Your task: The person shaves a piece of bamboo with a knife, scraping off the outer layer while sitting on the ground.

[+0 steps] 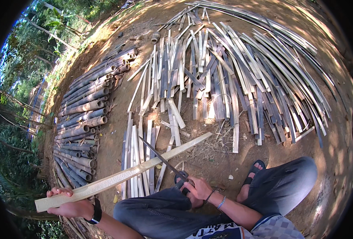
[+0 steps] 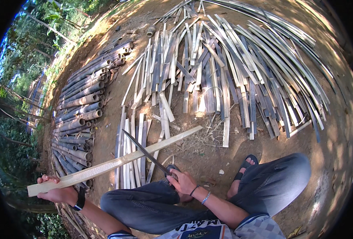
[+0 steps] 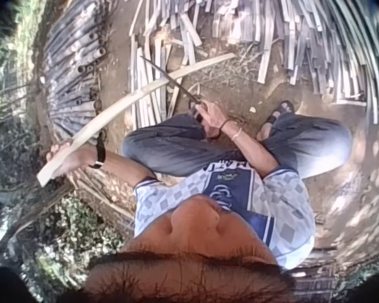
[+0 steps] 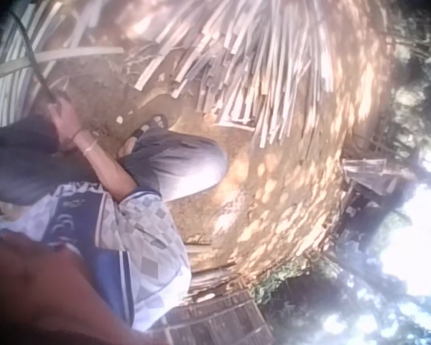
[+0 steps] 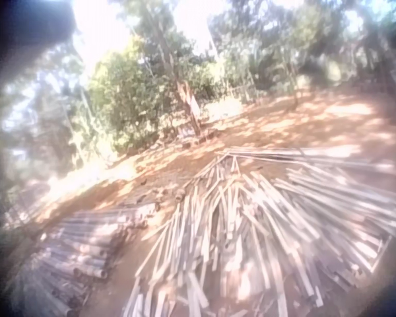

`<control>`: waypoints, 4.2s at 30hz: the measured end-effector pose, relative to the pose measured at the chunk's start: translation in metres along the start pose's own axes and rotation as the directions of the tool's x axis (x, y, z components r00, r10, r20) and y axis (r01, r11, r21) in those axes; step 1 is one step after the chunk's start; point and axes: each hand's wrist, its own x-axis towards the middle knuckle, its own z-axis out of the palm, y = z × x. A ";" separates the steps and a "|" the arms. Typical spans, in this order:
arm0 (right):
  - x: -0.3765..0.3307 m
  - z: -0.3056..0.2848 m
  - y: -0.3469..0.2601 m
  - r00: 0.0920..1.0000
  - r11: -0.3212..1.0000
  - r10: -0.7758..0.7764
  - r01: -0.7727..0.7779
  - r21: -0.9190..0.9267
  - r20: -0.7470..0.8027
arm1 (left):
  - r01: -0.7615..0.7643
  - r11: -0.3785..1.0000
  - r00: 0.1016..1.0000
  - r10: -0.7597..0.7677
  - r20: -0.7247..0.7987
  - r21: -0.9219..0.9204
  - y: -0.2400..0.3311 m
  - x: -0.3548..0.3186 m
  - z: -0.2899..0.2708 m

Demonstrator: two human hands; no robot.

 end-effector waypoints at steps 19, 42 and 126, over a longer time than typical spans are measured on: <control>0.014 -0.008 0.055 0.957 0.968 0.231 -0.243 -0.056 -0.174 | 0.034 0.999 0.996 -0.033 -0.080 0.019 0.002 -0.004 0.017; 0.006 -0.004 0.061 0.965 0.981 0.118 -0.150 -0.124 -0.232 | 0.010 1.000 1.000 -0.009 -0.021 0.010 -0.003 -0.002 0.007; 0.014 0.002 0.093 0.952 0.947 0.279 -0.294 -0.131 -0.126 | -0.003 0.967 0.985 0.047 -0.165 0.255 0.004 0.020 0.004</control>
